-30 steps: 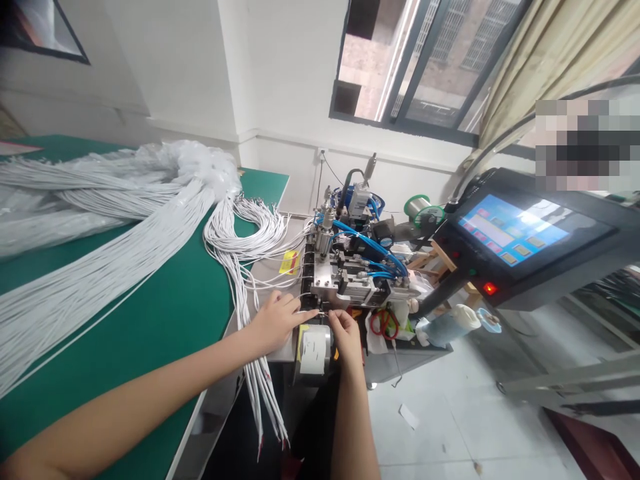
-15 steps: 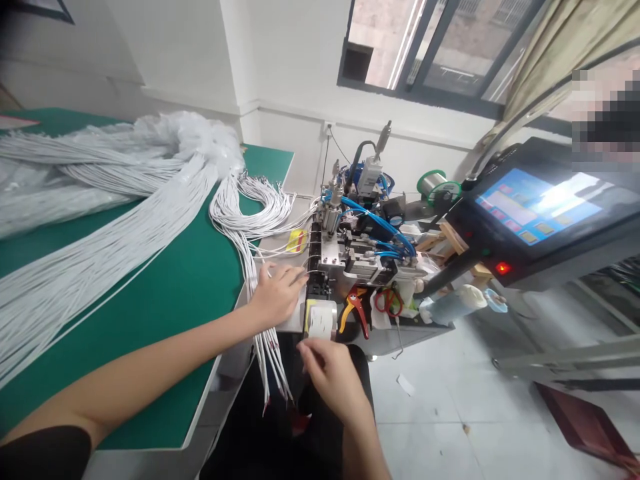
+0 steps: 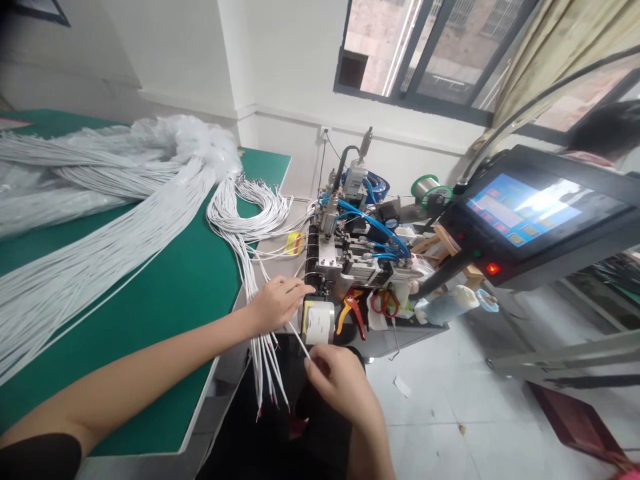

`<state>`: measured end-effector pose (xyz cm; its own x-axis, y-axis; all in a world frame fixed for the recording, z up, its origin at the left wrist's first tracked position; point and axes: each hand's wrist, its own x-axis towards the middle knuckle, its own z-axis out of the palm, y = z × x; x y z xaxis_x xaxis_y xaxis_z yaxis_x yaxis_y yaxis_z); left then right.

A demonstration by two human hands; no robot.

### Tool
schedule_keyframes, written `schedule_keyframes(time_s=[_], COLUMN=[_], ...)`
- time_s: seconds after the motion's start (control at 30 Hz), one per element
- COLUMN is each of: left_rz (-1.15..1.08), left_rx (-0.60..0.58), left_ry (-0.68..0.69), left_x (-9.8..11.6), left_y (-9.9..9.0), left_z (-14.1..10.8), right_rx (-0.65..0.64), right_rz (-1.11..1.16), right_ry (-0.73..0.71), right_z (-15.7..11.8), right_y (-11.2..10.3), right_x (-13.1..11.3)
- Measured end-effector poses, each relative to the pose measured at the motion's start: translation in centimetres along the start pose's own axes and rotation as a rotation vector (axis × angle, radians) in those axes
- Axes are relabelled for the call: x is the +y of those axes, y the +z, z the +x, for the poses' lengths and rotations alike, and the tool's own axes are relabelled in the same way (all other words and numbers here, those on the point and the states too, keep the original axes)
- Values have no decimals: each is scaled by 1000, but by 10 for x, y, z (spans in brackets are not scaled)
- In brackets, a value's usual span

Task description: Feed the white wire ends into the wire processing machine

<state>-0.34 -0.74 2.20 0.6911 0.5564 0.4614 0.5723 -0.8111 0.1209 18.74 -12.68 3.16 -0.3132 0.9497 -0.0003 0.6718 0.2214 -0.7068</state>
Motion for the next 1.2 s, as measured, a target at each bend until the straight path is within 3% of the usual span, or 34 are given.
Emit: schedule_keyframes(time_s=[0.1,0.2,0.4,0.57,0.8,1.03,1.2], left_rz=[-56,-61,-24,11,47,96,155], left_rx=[-28,-40,71,140,158,86,-63], left_ry=[99,221,364,352,300,149,56], left_x=[-1,-1,4,6,6,0,-1], left_y=[1,1,-1,1,4,7,3], left_z=[-1,-3,-6,-6,-4,2,5], right_rx=[183,395,735,918,915,672,630], right_rz=[73,189,513,553,484,670,374], right_ry=[24,80,184,179,166,145,167], right_z=[-5,-5,10,21,33,53,67], right_y=[-17,-21,0,14,19,5,-6], right_x=[10,22,37,37,29,41,55])
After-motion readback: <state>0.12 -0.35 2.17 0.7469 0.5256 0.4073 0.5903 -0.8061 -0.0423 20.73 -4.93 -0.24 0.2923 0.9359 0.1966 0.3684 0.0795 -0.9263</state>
